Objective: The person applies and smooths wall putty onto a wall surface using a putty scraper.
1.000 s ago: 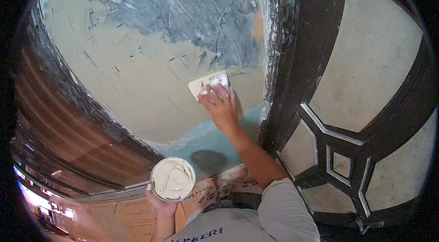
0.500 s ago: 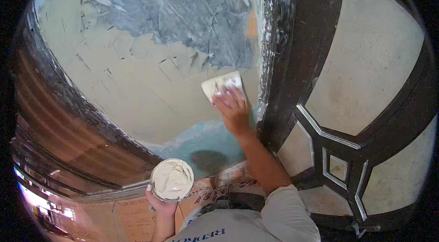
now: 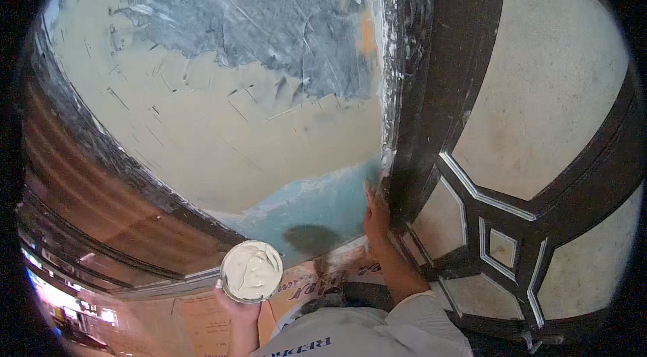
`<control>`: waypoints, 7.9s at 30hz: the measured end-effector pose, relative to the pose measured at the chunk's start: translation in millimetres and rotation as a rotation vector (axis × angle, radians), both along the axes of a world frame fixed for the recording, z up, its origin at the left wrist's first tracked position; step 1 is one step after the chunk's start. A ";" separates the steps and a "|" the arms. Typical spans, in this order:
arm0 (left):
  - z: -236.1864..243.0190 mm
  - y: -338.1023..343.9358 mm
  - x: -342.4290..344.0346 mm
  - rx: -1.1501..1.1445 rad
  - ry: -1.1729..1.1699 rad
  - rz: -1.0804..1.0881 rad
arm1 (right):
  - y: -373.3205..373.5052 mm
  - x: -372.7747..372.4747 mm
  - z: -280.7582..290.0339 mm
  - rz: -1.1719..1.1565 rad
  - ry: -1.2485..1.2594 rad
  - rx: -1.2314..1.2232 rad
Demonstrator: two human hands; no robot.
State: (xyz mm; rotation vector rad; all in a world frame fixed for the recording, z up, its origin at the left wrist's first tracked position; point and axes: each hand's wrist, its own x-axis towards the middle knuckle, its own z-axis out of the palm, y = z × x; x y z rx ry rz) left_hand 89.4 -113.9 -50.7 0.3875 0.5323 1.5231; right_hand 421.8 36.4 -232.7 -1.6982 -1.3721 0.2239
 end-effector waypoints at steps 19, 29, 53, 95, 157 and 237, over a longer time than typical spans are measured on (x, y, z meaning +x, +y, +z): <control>1.0 10.1 9.4 -0.035 -0.041 -0.029 | 4.0 -136.2 54.9 0.307 0.391 0.206; 0.8 7.5 8.9 0.001 0.061 -0.034 | 42.2 -12.0 138.5 0.040 0.023 0.482; -1.6 7.9 14.6 -0.001 -0.040 -0.033 | 20.4 -35.2 109.8 0.237 -0.219 0.450; 39.2 33.1 -43.8 0.006 -0.181 -0.075 | -56.5 -152.7 249.3 0.962 0.174 0.477; 64.6 -3.4 -43.6 0.124 -0.169 -0.027 | -93.3 -168.7 334.8 1.231 -0.167 0.512; 18.1 -24.6 -34.3 -0.008 -0.018 0.080 | 25.7 -151.4 105.4 0.265 -0.085 0.273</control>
